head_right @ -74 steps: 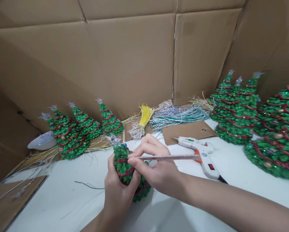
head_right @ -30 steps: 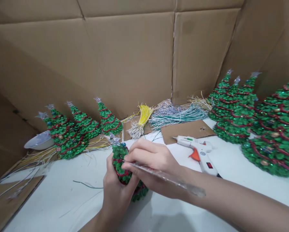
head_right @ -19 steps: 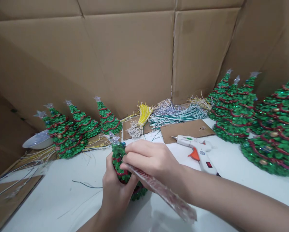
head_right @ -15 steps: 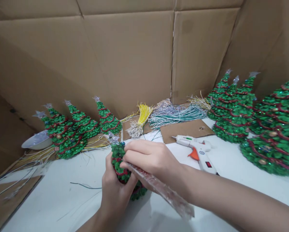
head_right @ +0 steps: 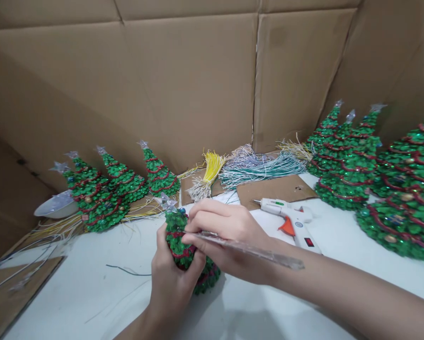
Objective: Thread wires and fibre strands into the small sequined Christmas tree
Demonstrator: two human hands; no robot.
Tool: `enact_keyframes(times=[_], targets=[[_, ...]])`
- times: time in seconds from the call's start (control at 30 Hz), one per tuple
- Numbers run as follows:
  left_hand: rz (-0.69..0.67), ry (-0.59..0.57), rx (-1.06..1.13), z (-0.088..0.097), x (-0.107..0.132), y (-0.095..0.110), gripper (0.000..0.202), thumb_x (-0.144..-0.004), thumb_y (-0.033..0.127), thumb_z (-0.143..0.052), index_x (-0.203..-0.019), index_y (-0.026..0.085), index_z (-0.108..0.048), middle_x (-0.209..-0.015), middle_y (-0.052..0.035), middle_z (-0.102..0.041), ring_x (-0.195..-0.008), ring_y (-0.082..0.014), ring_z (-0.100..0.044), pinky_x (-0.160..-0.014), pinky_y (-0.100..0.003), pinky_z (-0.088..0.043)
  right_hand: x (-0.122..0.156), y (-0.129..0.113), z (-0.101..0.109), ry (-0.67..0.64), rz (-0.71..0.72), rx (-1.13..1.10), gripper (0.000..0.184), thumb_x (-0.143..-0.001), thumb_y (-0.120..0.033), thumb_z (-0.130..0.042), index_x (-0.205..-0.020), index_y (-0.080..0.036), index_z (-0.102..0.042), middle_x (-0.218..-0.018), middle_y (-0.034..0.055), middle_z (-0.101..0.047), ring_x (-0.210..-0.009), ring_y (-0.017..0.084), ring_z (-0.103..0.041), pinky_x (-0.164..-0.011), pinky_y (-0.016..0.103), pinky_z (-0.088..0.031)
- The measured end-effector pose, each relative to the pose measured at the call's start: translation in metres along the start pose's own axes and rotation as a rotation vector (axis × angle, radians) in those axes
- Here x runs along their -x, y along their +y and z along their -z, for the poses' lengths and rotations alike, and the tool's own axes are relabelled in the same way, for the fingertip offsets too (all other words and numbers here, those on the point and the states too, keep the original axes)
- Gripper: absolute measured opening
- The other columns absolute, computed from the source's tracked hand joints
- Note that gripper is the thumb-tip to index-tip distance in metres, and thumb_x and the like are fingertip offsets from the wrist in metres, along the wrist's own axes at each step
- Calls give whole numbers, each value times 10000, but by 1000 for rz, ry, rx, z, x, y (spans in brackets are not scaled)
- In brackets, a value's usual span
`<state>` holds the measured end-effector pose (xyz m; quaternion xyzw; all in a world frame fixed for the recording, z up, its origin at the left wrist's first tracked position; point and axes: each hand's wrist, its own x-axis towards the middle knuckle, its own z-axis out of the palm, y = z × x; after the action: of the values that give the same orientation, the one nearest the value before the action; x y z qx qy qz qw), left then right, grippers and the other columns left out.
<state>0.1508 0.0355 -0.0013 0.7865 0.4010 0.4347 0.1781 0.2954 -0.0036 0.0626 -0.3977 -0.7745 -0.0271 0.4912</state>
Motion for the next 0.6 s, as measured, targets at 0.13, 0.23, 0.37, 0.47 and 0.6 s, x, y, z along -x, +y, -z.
enact_keyframes(times=[0.13,0.23,0.37,0.47,0.6], targets=[[6,-8,3,0,-1,-1,504,-767,366,-522,-1180,132,-354,-890,-89,-599,-766,-202,-603,-623,-292,-488,0,-1,1,-20,17,13,98,-837,-149,-511,-765,-153,-577,-787,53,-621,-724,93,-587,-663,158,-472],[5,-11,3,-1,0,-2,508,-768,366,-524,-1184,133,-350,-912,-97,-597,-798,-208,-603,-639,-298,-490,0,0,-1,3,32,26,111,-850,-164,-492,-777,-166,-576,-785,49,-623,-717,96,-592,-654,169,-485],[-6,-3,-2,-2,1,-3,502,-765,362,-531,-1178,141,-350,-925,-97,-591,-805,-208,-600,-652,-303,-489,2,-1,-4,32,53,34,124,-863,-170,-470,-793,-178,-572,-774,47,-621,-717,104,-593,-654,186,-486],[2,1,4,-2,0,-2,487,-766,353,-533,-1169,145,-354,-907,-90,-590,-785,-203,-600,-637,-295,-486,4,-2,-7,36,15,42,114,-851,-162,-494,-771,-162,-574,-746,50,-610,-688,104,-577,-624,193,-466],[10,-1,23,-2,-1,-1,482,-767,342,-536,-1167,151,-347,-860,-68,-590,-740,-188,-596,-611,-279,-481,5,-2,-12,64,-160,-64,141,-823,-170,-542,-682,-169,-548,-654,7,-567,-620,89,-518,-570,200,-413]])
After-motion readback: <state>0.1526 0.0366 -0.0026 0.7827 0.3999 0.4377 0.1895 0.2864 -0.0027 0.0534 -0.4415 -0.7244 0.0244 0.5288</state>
